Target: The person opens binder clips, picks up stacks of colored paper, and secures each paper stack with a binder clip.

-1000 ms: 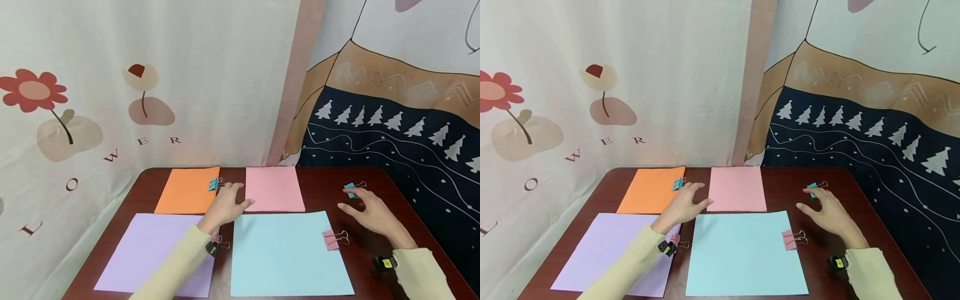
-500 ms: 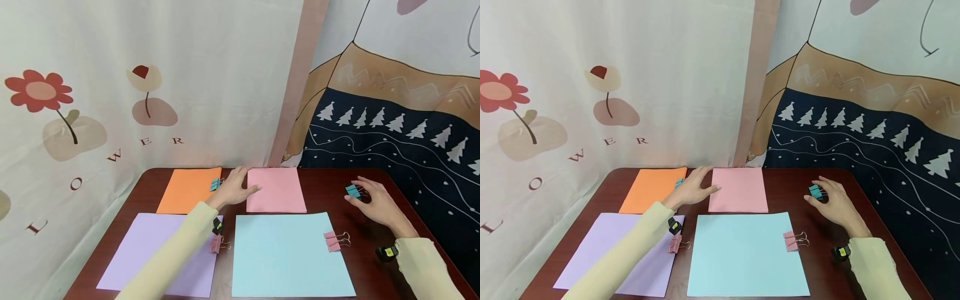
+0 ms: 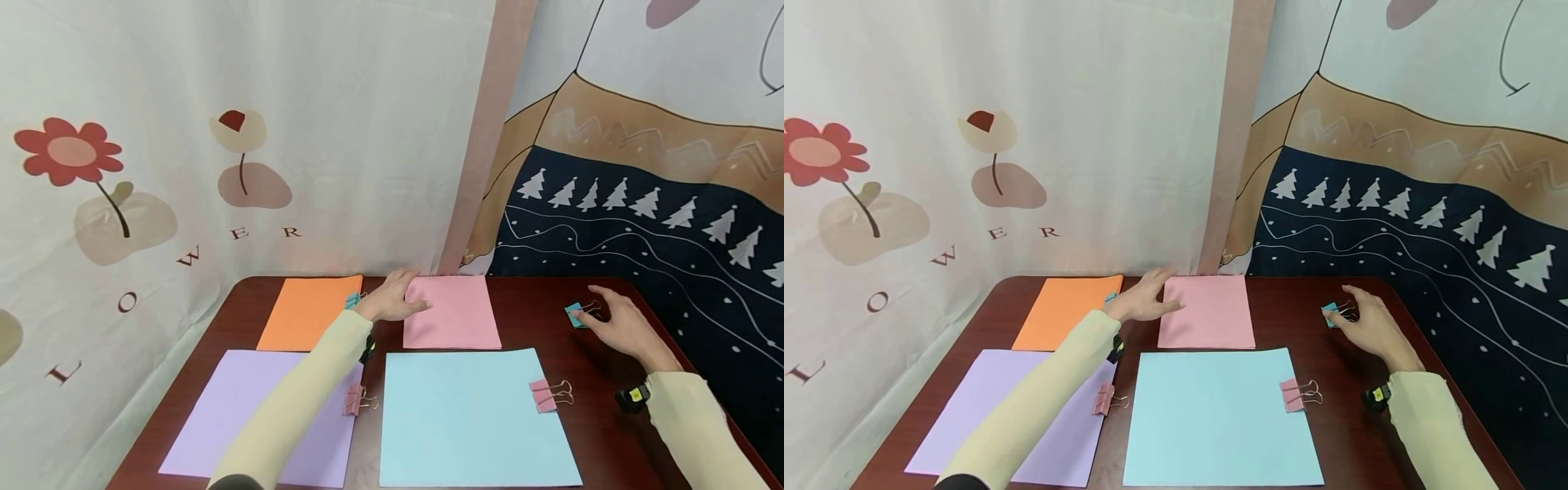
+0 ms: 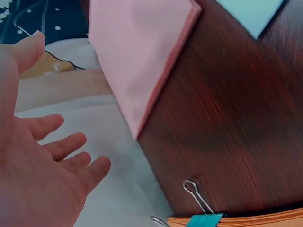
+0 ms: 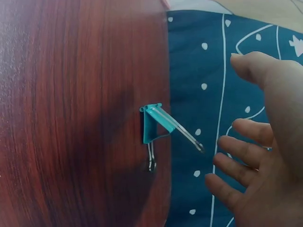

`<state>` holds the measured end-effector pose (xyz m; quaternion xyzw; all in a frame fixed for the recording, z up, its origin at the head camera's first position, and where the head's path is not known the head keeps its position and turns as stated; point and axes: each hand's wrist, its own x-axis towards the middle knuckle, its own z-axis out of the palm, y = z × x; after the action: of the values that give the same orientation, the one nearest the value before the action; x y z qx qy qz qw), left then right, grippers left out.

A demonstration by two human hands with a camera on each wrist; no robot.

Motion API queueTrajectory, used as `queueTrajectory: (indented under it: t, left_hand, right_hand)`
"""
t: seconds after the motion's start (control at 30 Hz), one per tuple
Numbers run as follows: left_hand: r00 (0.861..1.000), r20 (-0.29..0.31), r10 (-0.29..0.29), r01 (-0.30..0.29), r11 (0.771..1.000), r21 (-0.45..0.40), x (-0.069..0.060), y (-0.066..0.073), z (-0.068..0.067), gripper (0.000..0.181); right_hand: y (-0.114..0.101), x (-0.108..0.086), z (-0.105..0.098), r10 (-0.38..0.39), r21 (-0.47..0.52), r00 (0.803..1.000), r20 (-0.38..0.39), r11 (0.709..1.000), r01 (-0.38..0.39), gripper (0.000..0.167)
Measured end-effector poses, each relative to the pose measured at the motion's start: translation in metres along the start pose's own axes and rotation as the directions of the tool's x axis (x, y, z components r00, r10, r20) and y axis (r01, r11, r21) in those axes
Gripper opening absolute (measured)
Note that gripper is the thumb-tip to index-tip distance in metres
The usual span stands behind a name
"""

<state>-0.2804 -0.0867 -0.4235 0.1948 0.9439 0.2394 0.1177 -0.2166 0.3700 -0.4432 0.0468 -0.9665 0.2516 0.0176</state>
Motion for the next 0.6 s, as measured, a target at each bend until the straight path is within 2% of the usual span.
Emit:
queueTrajectory:
  t: [0.3,0.6]
  left_hand:
    - [0.996,0.046,-0.074,0.071,0.995,0.068,0.024,-0.009,0.010,0.087]
    - [0.990,0.106,-0.093,0.078,0.987,0.138,0.038,-0.005,0.022,0.083]
  right_hand:
    - [0.008,0.013,0.002,0.070,-0.001,0.995,0.077,0.998,-0.071,0.085]
    - [0.011,0.023,0.001,0.096,0.001,0.988,0.123,0.995,-0.097,0.076]
